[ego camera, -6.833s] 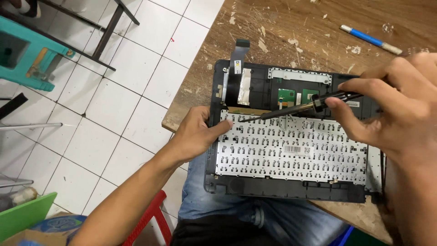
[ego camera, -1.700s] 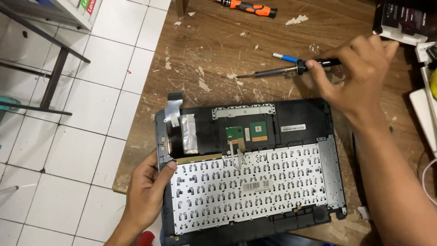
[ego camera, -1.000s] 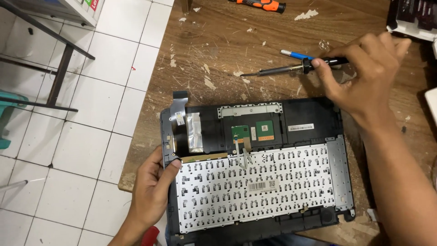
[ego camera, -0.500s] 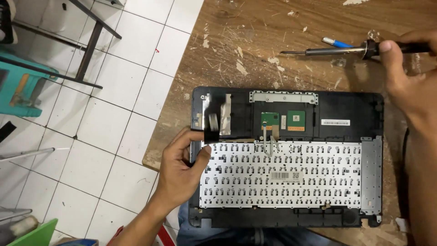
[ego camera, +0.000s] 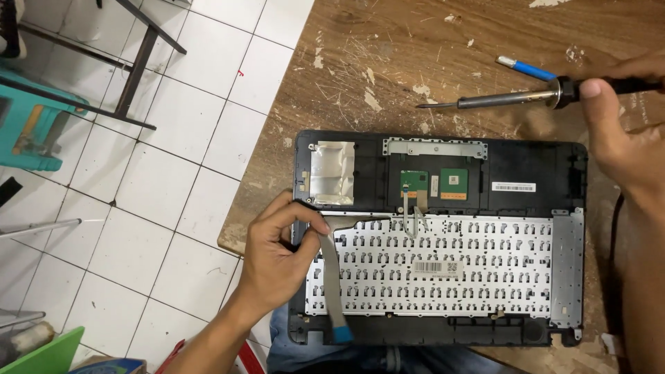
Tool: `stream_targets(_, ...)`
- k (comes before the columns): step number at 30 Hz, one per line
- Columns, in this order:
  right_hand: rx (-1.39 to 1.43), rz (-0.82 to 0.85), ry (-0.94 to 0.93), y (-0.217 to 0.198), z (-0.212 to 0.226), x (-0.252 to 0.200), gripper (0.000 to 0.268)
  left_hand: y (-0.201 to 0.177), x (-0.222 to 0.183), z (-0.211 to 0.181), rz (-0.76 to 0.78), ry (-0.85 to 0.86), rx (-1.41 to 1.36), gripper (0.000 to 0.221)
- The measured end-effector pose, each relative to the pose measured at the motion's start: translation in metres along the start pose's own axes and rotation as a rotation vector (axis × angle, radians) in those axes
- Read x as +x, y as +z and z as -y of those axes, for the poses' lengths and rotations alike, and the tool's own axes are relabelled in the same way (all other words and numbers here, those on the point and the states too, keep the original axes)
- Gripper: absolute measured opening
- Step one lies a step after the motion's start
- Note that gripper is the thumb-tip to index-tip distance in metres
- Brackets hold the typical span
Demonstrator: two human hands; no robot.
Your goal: Using a soldering iron to melt plastic rivets to secure a keyboard into a laptop chassis, then flipping it over and wiping the surface with a cloth.
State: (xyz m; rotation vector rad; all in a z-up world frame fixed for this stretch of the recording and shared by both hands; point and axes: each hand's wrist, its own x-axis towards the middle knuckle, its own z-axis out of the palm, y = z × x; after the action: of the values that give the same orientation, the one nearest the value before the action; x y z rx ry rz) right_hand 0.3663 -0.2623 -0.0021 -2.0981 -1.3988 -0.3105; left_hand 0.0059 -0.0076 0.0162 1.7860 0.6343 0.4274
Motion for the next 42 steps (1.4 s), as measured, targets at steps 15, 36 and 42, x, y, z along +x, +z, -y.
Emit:
stream_targets(15, 0.008, -0.019, 0.041, -0.004, 0.005, -0.001, 0.03, -0.007, 0.007, -0.023, 0.112, -0.039, 0.66, 0.053)
stream_targets(36, 0.047, -0.029, -0.039, -0.018, 0.017, 0.012, 0.019, 0.014, 0.018, -0.02, 0.208, 0.592, 0.691, 0.063)
stream_targets(42, 0.0, -0.007, -0.081, -0.027, 0.031, 0.02, 0.027, 0.026, -0.007, -0.027, 0.152, 0.563, 0.903, 0.037)
